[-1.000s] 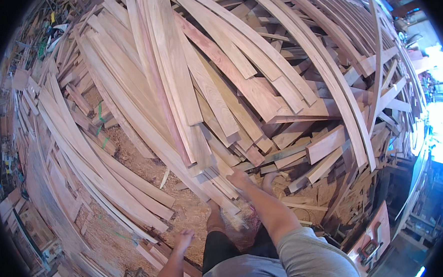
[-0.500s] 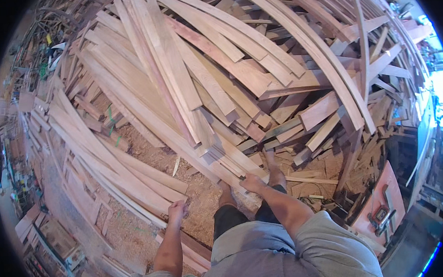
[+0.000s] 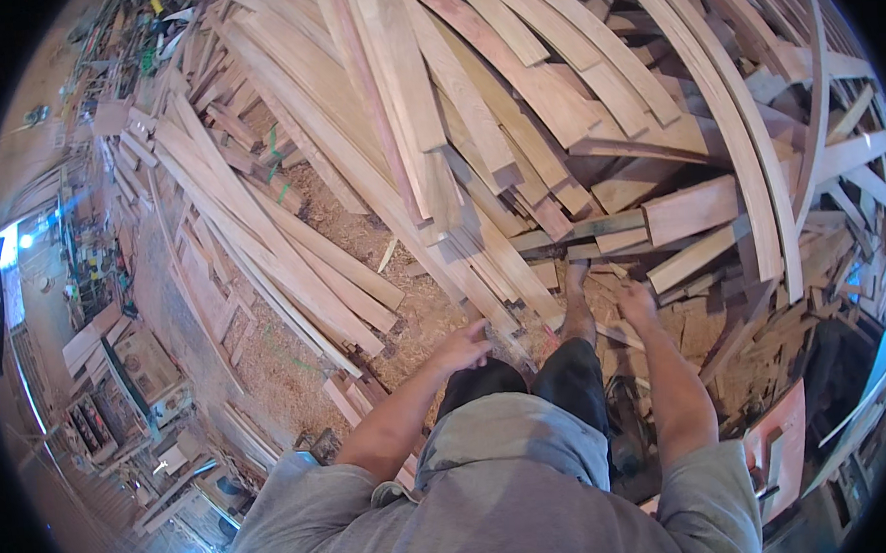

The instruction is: The person sorts through a large pile of wooden planks in a workshop, picking up individual pieces, measuring them with a tape measure, and placing them back into the pile.

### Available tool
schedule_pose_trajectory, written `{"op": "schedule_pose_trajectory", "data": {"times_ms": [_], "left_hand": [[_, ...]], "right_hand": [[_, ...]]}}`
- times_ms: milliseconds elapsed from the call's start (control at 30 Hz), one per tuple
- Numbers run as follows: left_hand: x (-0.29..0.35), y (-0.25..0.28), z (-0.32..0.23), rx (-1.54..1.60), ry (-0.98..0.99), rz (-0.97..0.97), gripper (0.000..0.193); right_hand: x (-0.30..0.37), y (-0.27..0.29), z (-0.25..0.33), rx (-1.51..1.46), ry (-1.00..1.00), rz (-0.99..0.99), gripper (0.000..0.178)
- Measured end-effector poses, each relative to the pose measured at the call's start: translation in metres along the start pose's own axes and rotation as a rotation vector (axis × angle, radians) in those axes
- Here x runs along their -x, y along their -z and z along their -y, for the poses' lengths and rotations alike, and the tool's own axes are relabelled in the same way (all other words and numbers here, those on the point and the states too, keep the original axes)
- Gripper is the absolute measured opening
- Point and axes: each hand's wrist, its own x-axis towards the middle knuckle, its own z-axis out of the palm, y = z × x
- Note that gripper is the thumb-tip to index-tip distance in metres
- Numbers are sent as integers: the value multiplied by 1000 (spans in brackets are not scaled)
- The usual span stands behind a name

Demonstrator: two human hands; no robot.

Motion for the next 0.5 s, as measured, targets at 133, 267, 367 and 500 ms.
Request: {"op": "schedule_pose_trajectory", "data": {"times_ms": [133, 267, 367, 500], "left_hand": [[-25, -4, -35, 56, -255, -51, 52], [-17, 37, 4, -25, -427, -384, 44], [-17, 68, 33, 338, -204, -293, 36], [5, 84, 210, 344, 0, -564, 31]], "right_hand": [[-1, 33, -103, -38, -6, -282, 30], [-1, -11, -116, 460, -83, -119, 43], [-16, -79, -124, 188, -124, -39, 48], [37, -152, 104, 357, 81, 161, 51]]}}
